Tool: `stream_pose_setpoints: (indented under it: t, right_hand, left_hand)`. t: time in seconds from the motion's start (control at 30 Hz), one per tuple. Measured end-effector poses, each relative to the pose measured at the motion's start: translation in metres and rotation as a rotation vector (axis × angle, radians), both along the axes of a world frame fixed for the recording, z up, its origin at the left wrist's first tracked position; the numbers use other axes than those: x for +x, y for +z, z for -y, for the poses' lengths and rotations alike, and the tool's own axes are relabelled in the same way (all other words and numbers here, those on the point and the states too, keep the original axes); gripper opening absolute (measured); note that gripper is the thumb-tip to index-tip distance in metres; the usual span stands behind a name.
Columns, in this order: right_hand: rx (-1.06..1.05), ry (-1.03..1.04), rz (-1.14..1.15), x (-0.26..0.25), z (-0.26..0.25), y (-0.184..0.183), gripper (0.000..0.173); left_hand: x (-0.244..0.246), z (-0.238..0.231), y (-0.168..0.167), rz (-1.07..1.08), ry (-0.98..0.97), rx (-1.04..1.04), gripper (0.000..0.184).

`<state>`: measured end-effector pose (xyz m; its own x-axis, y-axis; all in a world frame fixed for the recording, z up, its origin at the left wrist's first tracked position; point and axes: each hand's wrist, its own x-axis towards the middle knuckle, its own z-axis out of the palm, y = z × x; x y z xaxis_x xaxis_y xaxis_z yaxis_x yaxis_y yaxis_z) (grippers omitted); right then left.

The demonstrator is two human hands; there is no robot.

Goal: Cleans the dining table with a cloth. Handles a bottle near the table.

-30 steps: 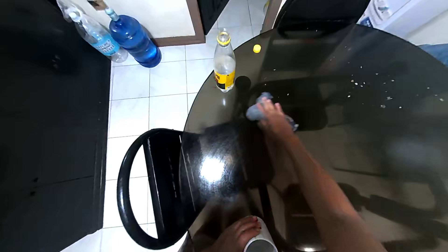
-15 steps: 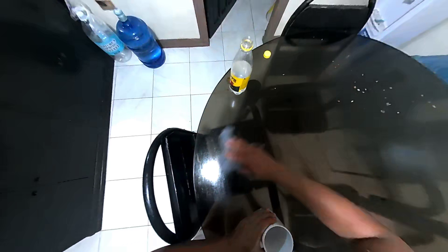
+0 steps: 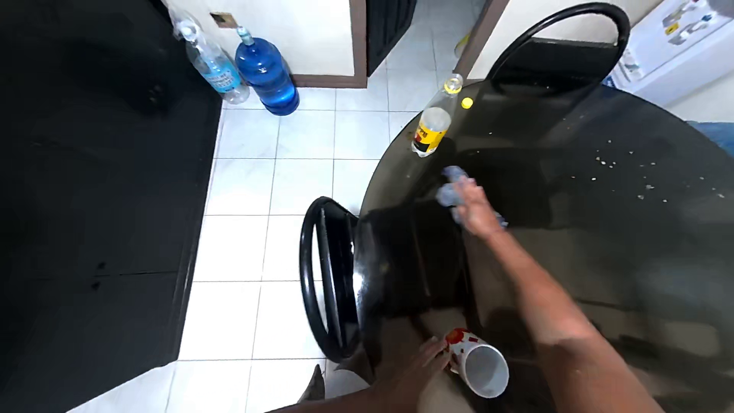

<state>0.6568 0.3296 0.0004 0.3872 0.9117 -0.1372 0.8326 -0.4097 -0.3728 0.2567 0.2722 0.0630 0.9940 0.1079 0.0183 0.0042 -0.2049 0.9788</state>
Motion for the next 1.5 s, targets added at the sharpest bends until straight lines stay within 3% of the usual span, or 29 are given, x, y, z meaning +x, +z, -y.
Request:
stream_pose_setpoints:
  t: [0.1, 0.23, 0.3, 0.43, 0.5, 0.63, 0.73, 0.77, 0.93, 1.07, 1.17, 1.27, 1.37, 1.5]
  right_hand:
    - [-0.231, -0.393, 0.051, 0.043, 0.054, 0.016, 0.069]
    - [-0.334, -0.729, 0.01, 0.046, 0.069, 0.083, 0.043]
    - [-0.274, -0.832, -0.082, 0.038, 0.053, 0.111, 0.045]
    - [0.098, -1.013, -0.374, -0.009, -0.007, 0.123, 0.045]
    - [0.156, -1.009, -0.457, -0.056, -0.037, 0.122, 0.04]
    - [-0.039, -0.834, -0.296, -0.156, -0.075, 0.081, 0.044]
    - [-0.128, -0.671, -0.112, -0.207, -0.071, 0.011, 0.09]
    - [-0.116, -0.676, -0.08, -0.212, -0.069, -0.002, 0.098]
    - [-0.116, -0.75, -0.133, -0.224, -0.063, -0.005, 0.095]
    - [-0.073, -0.848, -0.215, -0.25, -0.068, -0.004, 0.103]
    - [0.084, -1.052, -0.268, -0.251, -0.084, 0.01, 0.1]
    - [0.221, -1.327, -0.071, -0.233, -0.123, 0.035, 0.094]
    - [0.442, -1.307, 0.032, -0.193, -0.163, 0.047, 0.107]
    - [0.67, -1.266, -0.139, -0.12, -0.228, 0.053, 0.126]
  left_hand:
    - [-0.066, -0.021, 0.014, 0.057, 0.106, 0.162, 0.082]
    - [-0.147, -0.052, 0.027, -0.082, 0.313, 0.146, 0.062]
    - [-0.175, -0.067, 0.028, -0.059, 0.433, 0.182, 0.048]
    - [-0.2, -0.122, 0.043, -0.024, 0.587, 0.256, 0.032]
    - [-0.206, -0.16, 0.047, -0.006, 0.622, 0.34, 0.031]
    - [-0.203, -0.258, 0.055, -0.003, 0.58, 0.431, 0.031]
    - [-0.197, -0.345, 0.066, -0.094, 0.452, 0.471, 0.033]
    - [-0.19, -0.376, 0.068, -0.117, 0.403, 0.488, 0.034]
    - [-0.134, -0.496, 0.09, -0.345, 0.037, 0.547, 0.049]
    - [-0.06, -0.552, 0.086, -0.237, -0.137, 0.548, 0.05]
    - [0.011, -0.577, 0.076, -0.202, -0.246, 0.579, 0.05]
    - [0.088, -0.591, 0.074, -0.223, -0.36, 0.608, 0.051]
    - [0.165, -0.593, 0.067, -0.239, -0.448, 0.63, 0.051]
    - [0.269, -0.578, 0.062, -0.261, -0.493, 0.634, 0.048]
